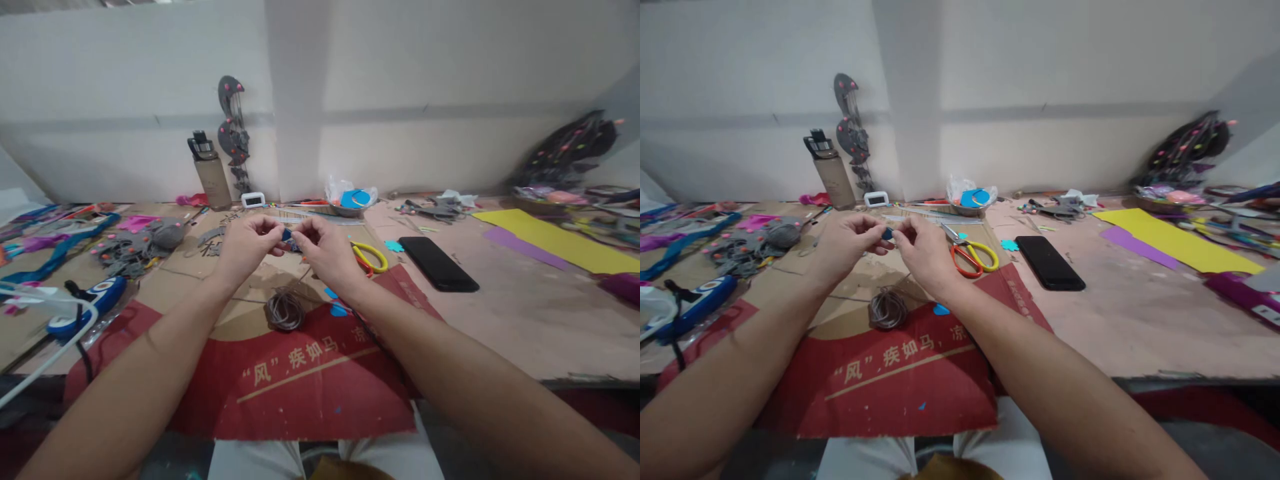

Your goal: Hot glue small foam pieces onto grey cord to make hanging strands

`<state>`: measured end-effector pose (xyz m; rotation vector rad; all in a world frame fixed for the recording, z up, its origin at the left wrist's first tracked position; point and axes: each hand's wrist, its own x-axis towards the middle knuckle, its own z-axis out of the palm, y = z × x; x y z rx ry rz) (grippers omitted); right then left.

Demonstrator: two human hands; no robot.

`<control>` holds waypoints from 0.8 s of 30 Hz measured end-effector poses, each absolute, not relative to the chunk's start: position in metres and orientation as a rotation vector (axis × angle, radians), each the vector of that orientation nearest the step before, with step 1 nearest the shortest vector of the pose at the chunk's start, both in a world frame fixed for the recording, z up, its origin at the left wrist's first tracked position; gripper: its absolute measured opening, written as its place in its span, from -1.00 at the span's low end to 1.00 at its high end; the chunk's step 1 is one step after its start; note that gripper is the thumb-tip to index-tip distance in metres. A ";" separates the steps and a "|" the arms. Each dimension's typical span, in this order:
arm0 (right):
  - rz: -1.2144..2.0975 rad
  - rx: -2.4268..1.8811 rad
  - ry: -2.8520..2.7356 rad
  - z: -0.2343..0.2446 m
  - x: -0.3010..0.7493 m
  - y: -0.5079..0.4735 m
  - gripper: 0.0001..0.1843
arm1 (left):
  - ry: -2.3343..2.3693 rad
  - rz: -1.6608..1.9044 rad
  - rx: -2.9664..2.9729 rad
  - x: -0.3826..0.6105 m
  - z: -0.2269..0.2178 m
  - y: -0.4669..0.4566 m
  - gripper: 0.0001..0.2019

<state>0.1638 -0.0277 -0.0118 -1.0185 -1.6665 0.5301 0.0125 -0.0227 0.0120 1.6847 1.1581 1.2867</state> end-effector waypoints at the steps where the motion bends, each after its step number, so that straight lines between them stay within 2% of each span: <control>1: 0.548 -1.017 -1.654 -0.012 0.163 -0.028 -0.88 | 1.151 1.291 1.671 0.013 0.012 -0.023 -0.78; 16: 0.593 -1.035 -1.568 -0.014 0.162 -0.025 -0.91 | 1.121 1.276 1.629 0.013 0.009 -0.021 -0.79; 24: 0.648 -1.041 -1.564 -0.016 0.161 -0.022 -0.82 | 1.113 1.271 1.621 0.013 0.010 -0.021 -0.82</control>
